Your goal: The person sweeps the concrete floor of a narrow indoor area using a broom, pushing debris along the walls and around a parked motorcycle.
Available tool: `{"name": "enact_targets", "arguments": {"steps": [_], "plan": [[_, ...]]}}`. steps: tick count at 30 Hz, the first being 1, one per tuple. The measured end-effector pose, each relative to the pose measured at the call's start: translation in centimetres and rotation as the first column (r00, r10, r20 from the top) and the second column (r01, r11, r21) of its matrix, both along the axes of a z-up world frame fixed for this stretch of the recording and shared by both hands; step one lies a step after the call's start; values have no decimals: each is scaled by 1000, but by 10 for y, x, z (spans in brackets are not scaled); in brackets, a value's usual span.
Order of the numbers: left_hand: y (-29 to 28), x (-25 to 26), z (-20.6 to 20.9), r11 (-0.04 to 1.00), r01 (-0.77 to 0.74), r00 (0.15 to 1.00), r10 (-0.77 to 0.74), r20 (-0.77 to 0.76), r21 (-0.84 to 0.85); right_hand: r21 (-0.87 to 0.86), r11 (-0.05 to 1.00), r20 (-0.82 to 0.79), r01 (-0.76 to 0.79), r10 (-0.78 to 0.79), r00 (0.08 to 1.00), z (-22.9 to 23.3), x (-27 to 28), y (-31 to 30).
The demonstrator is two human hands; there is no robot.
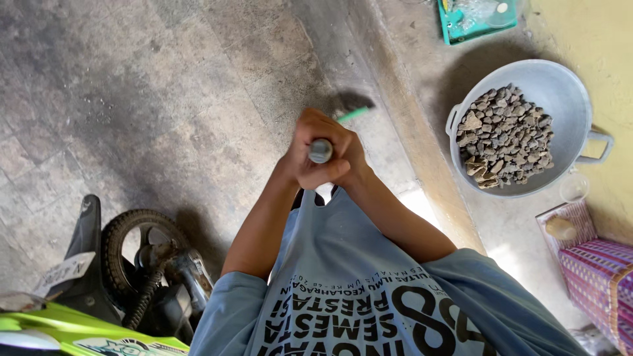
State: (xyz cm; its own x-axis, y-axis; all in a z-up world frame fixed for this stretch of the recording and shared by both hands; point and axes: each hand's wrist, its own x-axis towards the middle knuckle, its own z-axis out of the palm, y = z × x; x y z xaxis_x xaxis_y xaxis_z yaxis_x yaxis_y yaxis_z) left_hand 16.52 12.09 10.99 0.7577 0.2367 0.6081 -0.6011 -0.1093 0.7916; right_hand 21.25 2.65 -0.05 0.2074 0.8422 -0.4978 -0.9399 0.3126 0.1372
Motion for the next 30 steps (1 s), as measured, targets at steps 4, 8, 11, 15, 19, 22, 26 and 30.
{"name": "enact_targets", "arguments": {"steps": [4,8,11,15,19,22,26,30], "plan": [[-8,19,-19,950,277,960,-281,-5,-143,-74,981,-112,180,-188,976,-11,8,-15],[-8,31,-57,886,340,927,-373,-48,-315,211,816,98,538,-565,819,-52,5,9],[3,35,-81,908,164,969,-221,-107,-385,726,431,324,537,-902,286,-79,-13,55],[41,30,-90,927,92,974,-159,-159,-363,-20,878,677,478,-340,652,-99,13,50],[85,24,-92,983,123,964,-151,-219,-136,-564,791,636,239,231,736,-107,28,94],[111,20,-87,986,164,956,-160,-244,-4,-466,741,864,483,267,426,-91,-4,125],[140,22,-51,986,166,969,-159,-187,21,-191,820,696,539,-274,664,-81,-7,164],[153,16,-6,982,190,964,-190,-184,-20,22,924,0,382,-382,924,-49,5,173]]}}
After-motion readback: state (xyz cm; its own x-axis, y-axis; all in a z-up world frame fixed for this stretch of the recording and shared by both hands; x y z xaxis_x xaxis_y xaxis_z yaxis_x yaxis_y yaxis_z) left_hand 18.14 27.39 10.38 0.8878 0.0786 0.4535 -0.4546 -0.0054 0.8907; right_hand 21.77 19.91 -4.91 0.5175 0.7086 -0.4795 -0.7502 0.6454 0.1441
